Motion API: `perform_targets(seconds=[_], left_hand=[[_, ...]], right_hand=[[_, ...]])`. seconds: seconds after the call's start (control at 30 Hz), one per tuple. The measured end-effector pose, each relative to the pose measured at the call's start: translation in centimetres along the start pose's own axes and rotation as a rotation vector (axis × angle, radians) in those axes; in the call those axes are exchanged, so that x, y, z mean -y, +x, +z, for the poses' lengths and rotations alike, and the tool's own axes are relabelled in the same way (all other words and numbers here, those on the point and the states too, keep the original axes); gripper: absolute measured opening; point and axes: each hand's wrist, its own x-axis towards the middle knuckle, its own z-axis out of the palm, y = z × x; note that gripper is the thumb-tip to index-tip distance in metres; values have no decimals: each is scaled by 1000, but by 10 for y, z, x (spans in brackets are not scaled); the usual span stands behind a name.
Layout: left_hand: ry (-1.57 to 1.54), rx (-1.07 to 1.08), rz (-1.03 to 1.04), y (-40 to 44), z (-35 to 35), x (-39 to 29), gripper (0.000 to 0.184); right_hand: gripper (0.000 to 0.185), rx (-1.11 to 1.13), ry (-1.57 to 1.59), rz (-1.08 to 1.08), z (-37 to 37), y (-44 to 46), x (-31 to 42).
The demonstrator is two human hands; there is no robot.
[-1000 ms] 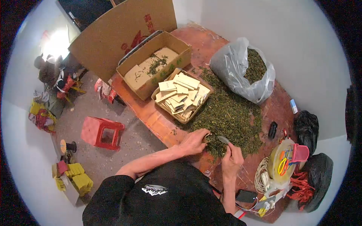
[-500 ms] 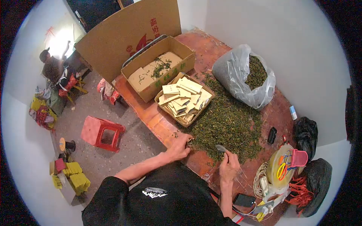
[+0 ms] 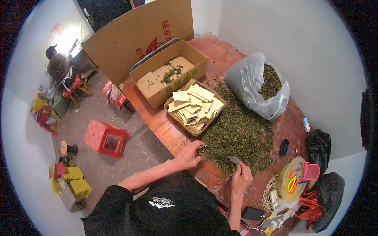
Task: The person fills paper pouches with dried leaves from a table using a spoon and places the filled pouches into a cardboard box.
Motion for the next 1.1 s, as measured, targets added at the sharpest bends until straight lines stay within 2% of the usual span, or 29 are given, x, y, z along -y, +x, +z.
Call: perform_targets(seconds=[0.13,0.17,0.27,0.33,0.4,0.43,0.47,0.53,0.63,0.7,0.83,1.1], left_hand=[[-48,-95,103,21,-46,-15,56],[-102,-82,50,28,-70,-28,56],[-14,-212,58,64,-130,-26,55],[-173,-268,31,96,-169,-9,59],[-11,-395,158,130,-200,22,59],[-34,-355,67,146,-217,23,59],[1,-390,182,169,-226,52,51],[95,-300,-62,204,-249,70,53],[175,-332,-142,260,-256,116,55],[155,-364,-107,303,-252,153,59],[162,-325,-167,356,-251,183,62],[149,-338,-283,421,-231,227,57]], right_hand=[[13,-32,-53,83,-6,-1,-2],[13,-57,-47,105,-6,-1,-1],[15,-96,-115,149,-7,-1,0],[16,-123,-156,189,-3,-3,3],[17,-160,-175,230,4,-4,4],[17,-192,-187,262,10,-6,4],[17,-194,-206,275,15,-7,5],[17,-205,-241,302,25,-5,11],[17,-219,-269,348,39,-1,31],[17,-253,-299,338,50,1,51],[18,-262,-341,303,54,-5,61],[19,-224,-463,496,58,-18,77]])
